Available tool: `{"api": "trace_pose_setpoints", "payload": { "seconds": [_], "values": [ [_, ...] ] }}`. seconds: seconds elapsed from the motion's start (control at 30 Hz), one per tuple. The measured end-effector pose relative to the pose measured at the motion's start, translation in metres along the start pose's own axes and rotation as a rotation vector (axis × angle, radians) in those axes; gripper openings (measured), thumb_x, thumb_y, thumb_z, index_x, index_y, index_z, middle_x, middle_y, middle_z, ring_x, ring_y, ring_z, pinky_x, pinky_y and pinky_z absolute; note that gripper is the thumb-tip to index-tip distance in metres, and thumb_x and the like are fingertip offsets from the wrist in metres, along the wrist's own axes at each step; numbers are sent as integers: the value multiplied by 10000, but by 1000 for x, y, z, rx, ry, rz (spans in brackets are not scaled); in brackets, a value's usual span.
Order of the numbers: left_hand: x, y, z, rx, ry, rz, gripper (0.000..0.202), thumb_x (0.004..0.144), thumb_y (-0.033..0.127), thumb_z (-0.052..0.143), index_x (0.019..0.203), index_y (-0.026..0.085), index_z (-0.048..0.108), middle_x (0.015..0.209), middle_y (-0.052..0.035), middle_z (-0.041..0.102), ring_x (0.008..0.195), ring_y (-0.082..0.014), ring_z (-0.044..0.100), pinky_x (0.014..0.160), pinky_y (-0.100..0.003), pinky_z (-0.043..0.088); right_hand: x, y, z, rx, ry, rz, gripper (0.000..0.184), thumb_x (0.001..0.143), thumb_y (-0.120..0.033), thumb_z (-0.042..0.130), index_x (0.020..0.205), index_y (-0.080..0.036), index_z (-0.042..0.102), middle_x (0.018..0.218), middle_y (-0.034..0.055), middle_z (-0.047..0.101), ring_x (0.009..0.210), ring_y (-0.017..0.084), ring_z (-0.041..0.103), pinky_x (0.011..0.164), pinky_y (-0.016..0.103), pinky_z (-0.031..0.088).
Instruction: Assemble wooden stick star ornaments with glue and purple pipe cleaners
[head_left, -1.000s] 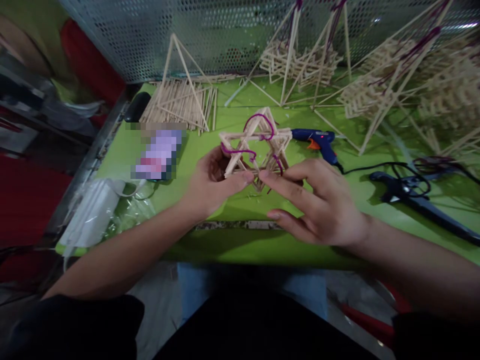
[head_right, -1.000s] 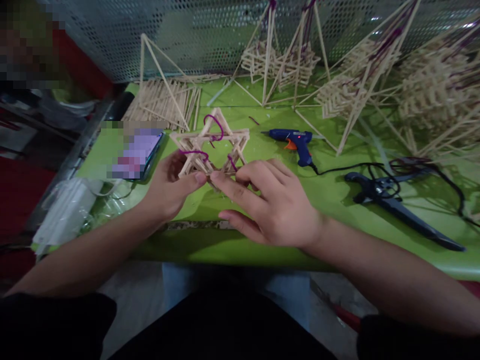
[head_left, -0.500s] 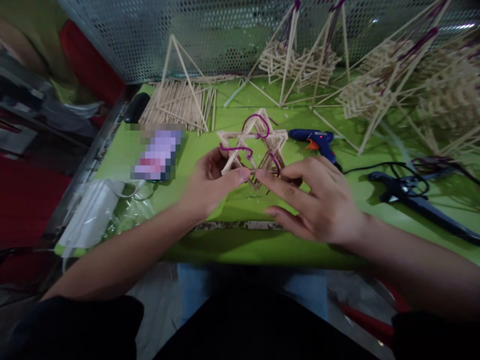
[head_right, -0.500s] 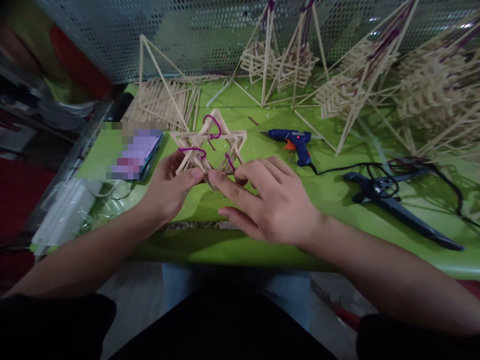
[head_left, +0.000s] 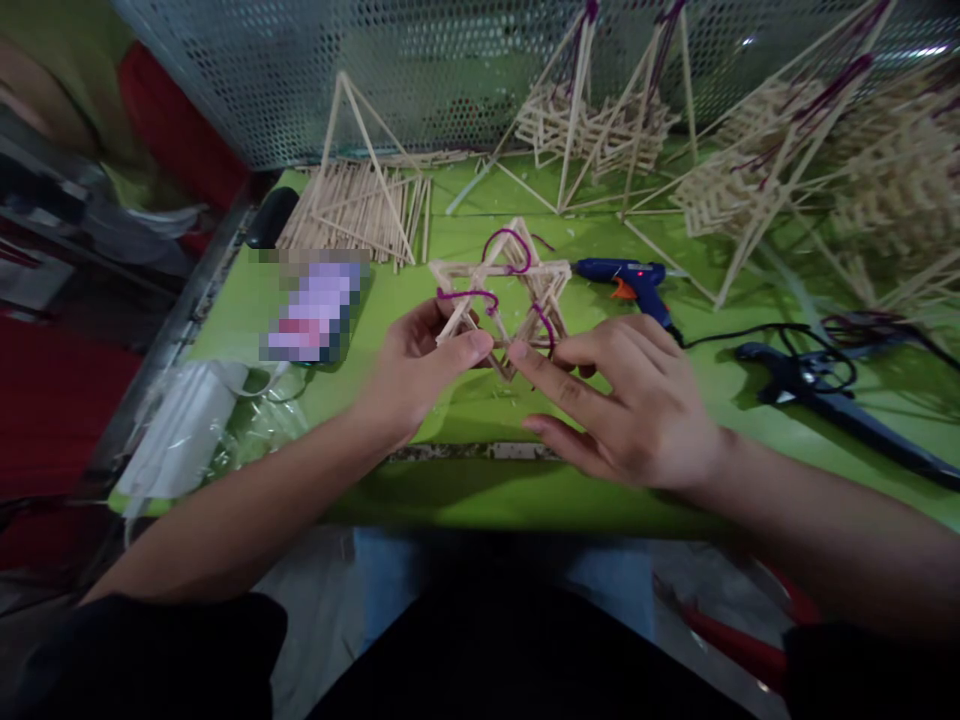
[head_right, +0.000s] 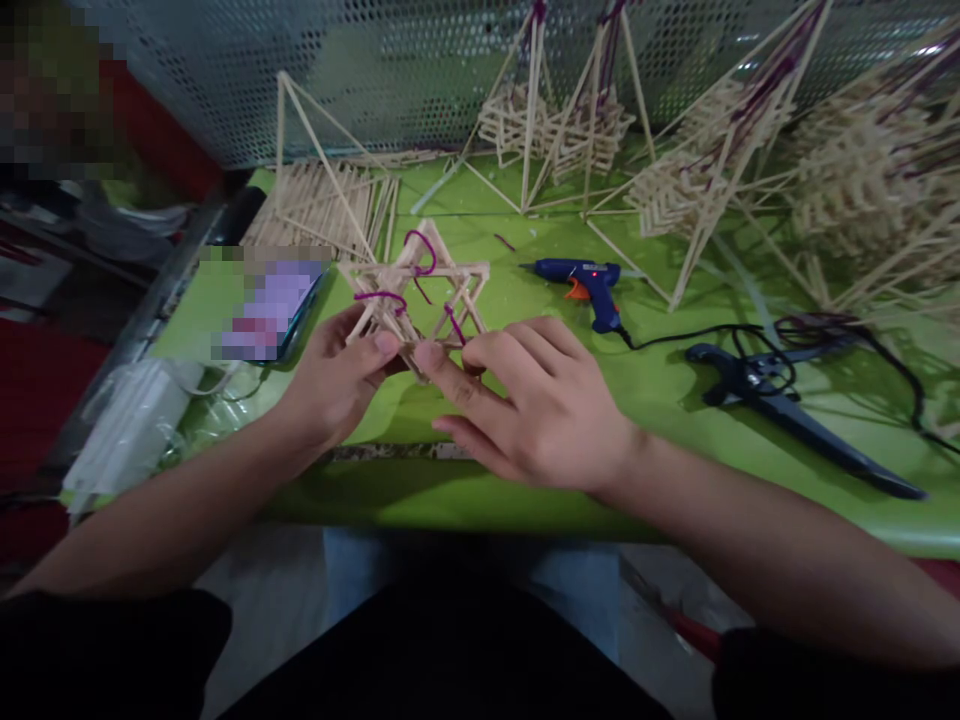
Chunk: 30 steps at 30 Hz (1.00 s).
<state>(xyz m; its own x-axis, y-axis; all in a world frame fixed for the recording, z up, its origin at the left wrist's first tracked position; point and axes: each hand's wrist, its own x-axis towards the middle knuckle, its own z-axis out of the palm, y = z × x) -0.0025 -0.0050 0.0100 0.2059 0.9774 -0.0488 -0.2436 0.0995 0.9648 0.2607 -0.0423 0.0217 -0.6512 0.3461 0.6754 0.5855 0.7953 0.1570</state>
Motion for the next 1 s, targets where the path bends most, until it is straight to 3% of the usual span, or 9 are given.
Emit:
{"api": "trace_pose_setpoints", "payload": {
  "seconds": [0.23,0.6,0.87,1.0],
  "values": [
    [0,2,1,-31,17,-1,654,683,627,1233,989,213,830,916,2,818,832,-169,775,894,-355,739,1,-2,0,18,-8,0,532,1232,-410,766,1659,-94,749,1152,116,810,1023,263,766,852,428,550],
    [1,0,-2,2,12,-21,609,750,632,1186,982,216,808,910,-15,813,839,-184,777,899,-368,730,3,-2,0,86,-11,-35,532,1240,-388,729,1615,-11,736,1113,126,837,914,258,772,741,434,586],
    [0,0,-2,4,18,-32,564,811,626,1147,1005,218,808,919,-25,830,831,-192,788,885,-361,719,5,-4,0,141,16,-31,374,1220,-352,750,1467,-79,811,1051,102,853,866,233,799,722,401,595],
    [2,-2,-4,-13,33,-25,562,808,607,1157,1031,209,829,936,-25,833,832,-183,788,894,-362,737,4,-7,3,168,95,-14,231,1184,-234,779,1390,-129,791,1002,63,866,814,202,789,689,377,575]
  ]
}}
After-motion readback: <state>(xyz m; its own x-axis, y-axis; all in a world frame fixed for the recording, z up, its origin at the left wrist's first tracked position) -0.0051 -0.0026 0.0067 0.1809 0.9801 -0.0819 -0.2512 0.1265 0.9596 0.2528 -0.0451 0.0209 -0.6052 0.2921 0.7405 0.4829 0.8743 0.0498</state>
